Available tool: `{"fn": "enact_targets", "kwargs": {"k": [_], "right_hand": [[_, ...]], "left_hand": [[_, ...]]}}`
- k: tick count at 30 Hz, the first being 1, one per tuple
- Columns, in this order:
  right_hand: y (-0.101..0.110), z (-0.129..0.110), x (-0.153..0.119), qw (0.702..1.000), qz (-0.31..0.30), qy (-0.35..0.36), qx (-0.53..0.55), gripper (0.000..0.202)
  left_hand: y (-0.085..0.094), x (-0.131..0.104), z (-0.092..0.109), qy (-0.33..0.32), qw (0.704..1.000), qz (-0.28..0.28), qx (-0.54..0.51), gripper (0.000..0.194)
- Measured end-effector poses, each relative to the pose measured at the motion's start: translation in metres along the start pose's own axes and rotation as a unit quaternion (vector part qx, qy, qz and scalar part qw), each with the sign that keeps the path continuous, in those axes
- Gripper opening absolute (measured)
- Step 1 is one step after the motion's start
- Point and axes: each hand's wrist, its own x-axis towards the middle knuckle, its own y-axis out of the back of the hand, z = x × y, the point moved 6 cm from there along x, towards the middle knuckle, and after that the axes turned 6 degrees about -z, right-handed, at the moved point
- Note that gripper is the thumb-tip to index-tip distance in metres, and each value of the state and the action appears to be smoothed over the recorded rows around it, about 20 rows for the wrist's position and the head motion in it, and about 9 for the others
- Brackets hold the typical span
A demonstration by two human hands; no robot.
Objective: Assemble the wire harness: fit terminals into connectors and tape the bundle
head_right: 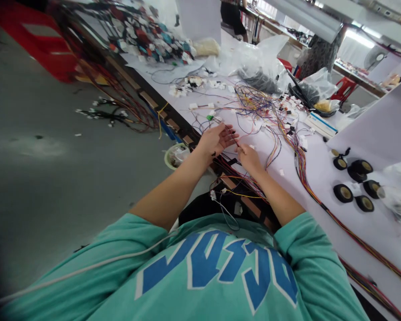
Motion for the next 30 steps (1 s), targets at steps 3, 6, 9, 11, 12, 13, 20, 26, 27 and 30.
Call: {"fn": "enact_targets", "kwargs": {"k": [3,6,9,11,12,13,20,26,27,30], "right_hand": [[0.005,-0.008,-0.004,0.997,-0.051,0.004,-0.050,0.017],[0.026,-0.023,-0.010,0.990,-0.124,0.046,-0.037,0.017],[0.080,-0.037,-0.016,0.994,0.002,0.075,0.077,0.029],[0.102,-0.047,-0.022,0.986,0.037,0.092,0.131,0.038],[0.107,-0.052,-0.026,0.984,0.037,0.101,0.142,0.039],[0.109,-0.057,-0.030,0.983,0.031,0.110,0.144,0.038],[0.103,-0.074,-0.057,0.982,0.062,0.139,0.110,0.014],[0.113,-0.069,-0.076,0.979,0.109,0.133,0.108,0.014],[0.117,-0.067,-0.079,0.977,0.121,0.135,0.116,0.016],[0.123,-0.059,-0.085,0.971,0.141,0.137,0.135,0.023]], "left_hand": [[-0.014,-0.011,0.006,-0.025,0.999,-0.044,0.003,0.026],[-0.028,-0.026,0.015,-0.026,0.991,-0.120,0.056,0.027],[-0.044,-0.046,0.014,-0.014,0.966,-0.220,0.134,0.026],[-0.053,-0.058,0.008,-0.012,0.941,-0.275,0.197,0.027],[-0.057,-0.063,0.004,-0.014,0.926,-0.298,0.230,0.028],[-0.061,-0.067,0.002,-0.021,0.911,-0.319,0.262,0.029],[-0.083,-0.088,0.007,-0.183,0.817,-0.271,0.475,0.015],[-0.095,-0.103,0.004,-0.290,0.792,-0.178,0.507,0.006],[-0.097,-0.104,0.002,-0.292,0.801,-0.185,0.488,0.006],[-0.101,-0.101,-0.008,-0.254,0.853,-0.225,0.397,0.003]]}}
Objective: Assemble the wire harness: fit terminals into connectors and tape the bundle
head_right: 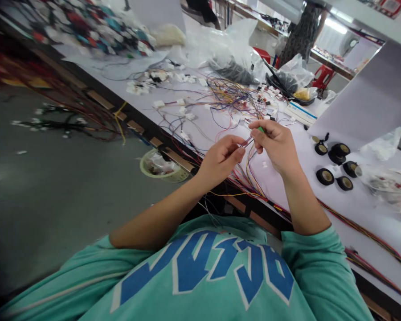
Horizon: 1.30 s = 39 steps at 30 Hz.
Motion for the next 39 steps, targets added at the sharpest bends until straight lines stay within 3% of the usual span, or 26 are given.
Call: {"fn": "enact_targets", "kwargs": {"k": [6,9,11,13,15,16,18,21,25,26,28,30,32,36,39], "right_hand": [[0.020,0.017,-0.012,0.999,-0.011,-0.011,-0.039,0.034],[0.067,0.032,-0.026,0.982,0.028,-0.070,-0.171,0.033],[0.118,0.042,-0.045,0.930,0.121,-0.142,-0.316,0.026],[0.161,0.051,-0.071,0.837,0.169,-0.226,-0.469,0.024],[0.186,0.071,-0.098,0.758,0.127,-0.347,-0.538,0.026],[0.191,0.083,-0.110,0.735,0.084,-0.401,-0.540,0.028],[0.188,0.100,-0.126,0.720,0.027,-0.415,-0.555,0.036],[0.181,0.111,-0.133,0.729,0.053,-0.367,-0.575,0.044],[0.180,0.116,-0.131,0.751,0.109,-0.363,-0.541,0.039],[0.178,0.114,-0.128,0.769,0.123,-0.357,-0.515,0.037],[0.168,0.106,-0.121,0.832,0.149,-0.320,-0.427,0.035],[0.147,0.091,-0.111,0.908,0.158,-0.246,-0.300,0.034],[0.118,0.069,-0.102,0.957,0.132,-0.165,-0.199,0.032],[0.066,0.029,-0.094,0.981,0.088,-0.108,-0.135,0.024],[0.045,0.012,-0.093,0.979,0.099,-0.093,-0.150,0.018]], "left_hand": [[-0.021,0.010,-0.019,0.091,0.970,-0.023,-0.224,0.006],[-0.027,0.012,-0.028,0.148,0.948,-0.020,-0.281,0.007],[-0.028,0.012,-0.031,0.170,0.938,-0.015,-0.302,0.007],[-0.029,0.013,-0.033,0.177,0.934,-0.013,-0.311,0.007],[-0.030,0.013,-0.035,0.180,0.932,-0.013,-0.314,0.008],[-0.031,0.013,-0.036,0.180,0.932,-0.013,-0.316,0.009],[-0.034,0.013,-0.038,0.177,0.932,-0.017,-0.315,0.011],[-0.038,0.012,-0.037,0.172,0.938,-0.026,-0.300,0.011],[-0.040,0.009,-0.034,0.171,0.944,-0.025,-0.282,0.010],[-0.040,0.009,-0.034,0.170,0.944,-0.022,-0.281,0.010],[-0.040,0.009,-0.034,0.170,0.945,-0.014,-0.281,0.009],[-0.041,0.009,-0.035,0.169,0.946,-0.005,-0.278,0.008],[-0.042,0.008,-0.034,0.160,0.950,0.004,-0.269,0.007],[-0.042,0.006,-0.026,0.111,0.968,0.016,-0.224,0.006],[-0.043,0.003,-0.021,0.091,0.977,0.010,-0.190,0.006]]}}
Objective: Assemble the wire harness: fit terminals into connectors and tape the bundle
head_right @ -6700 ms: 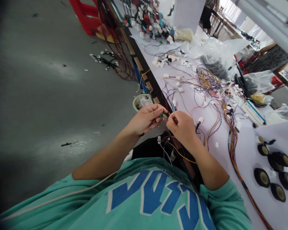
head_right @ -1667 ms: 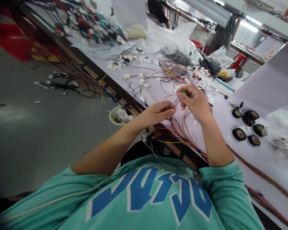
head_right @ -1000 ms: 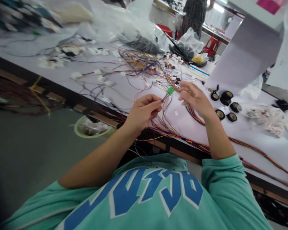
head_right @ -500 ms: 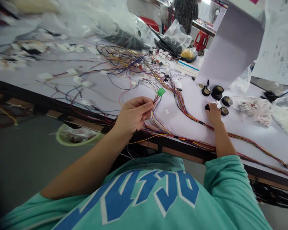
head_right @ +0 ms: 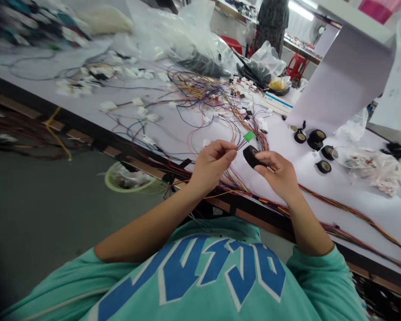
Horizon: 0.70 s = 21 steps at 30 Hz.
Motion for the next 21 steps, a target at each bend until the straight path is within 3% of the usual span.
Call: {"fn": "enact_targets", "kwargs": {"k": [11,21], "right_hand": [[-0.020,-0.011,-0.004,0.998,0.061,-0.006,-0.029,0.011],[-0.025,-0.012,0.000,0.996,0.078,-0.009,-0.031,0.010]], "left_hand": [[-0.002,-0.008,0.003,-0.039,0.997,-0.022,0.060,0.008],[-0.003,-0.010,0.002,-0.055,0.998,-0.036,0.019,0.002]]}}
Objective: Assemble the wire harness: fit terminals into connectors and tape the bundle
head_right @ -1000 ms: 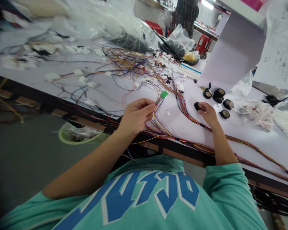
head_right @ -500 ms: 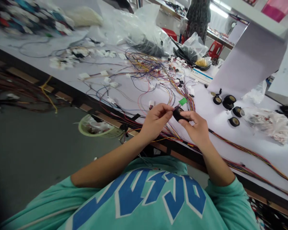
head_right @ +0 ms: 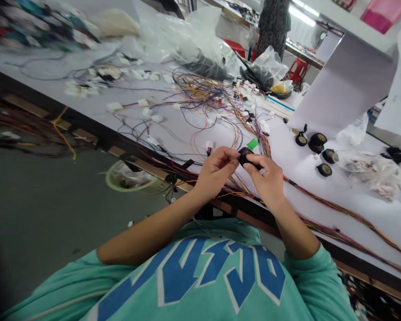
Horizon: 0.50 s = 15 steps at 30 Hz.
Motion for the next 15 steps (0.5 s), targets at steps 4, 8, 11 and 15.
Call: {"fn": "enact_targets", "kwargs": {"k": [4,8,11,15], "right_hand": [[0.000,-0.002,0.001,1.000,0.006,0.010,-0.011,0.010],[-0.001,-0.006,0.000,0.999,-0.002,0.029,-0.035,0.010],[-0.002,-0.007,0.001,0.997,-0.018,0.042,-0.064,0.012],[-0.009,-0.001,0.006,0.989,-0.075,0.070,-0.103,0.018]], "left_hand": [[-0.001,-0.002,-0.003,0.004,1.000,-0.009,-0.024,0.008],[0.000,-0.002,-0.005,0.006,1.000,0.011,-0.026,0.015],[0.002,-0.001,-0.008,0.033,0.999,0.031,-0.023,0.014],[0.000,-0.001,-0.013,0.064,0.996,0.017,-0.057,0.015]]}}
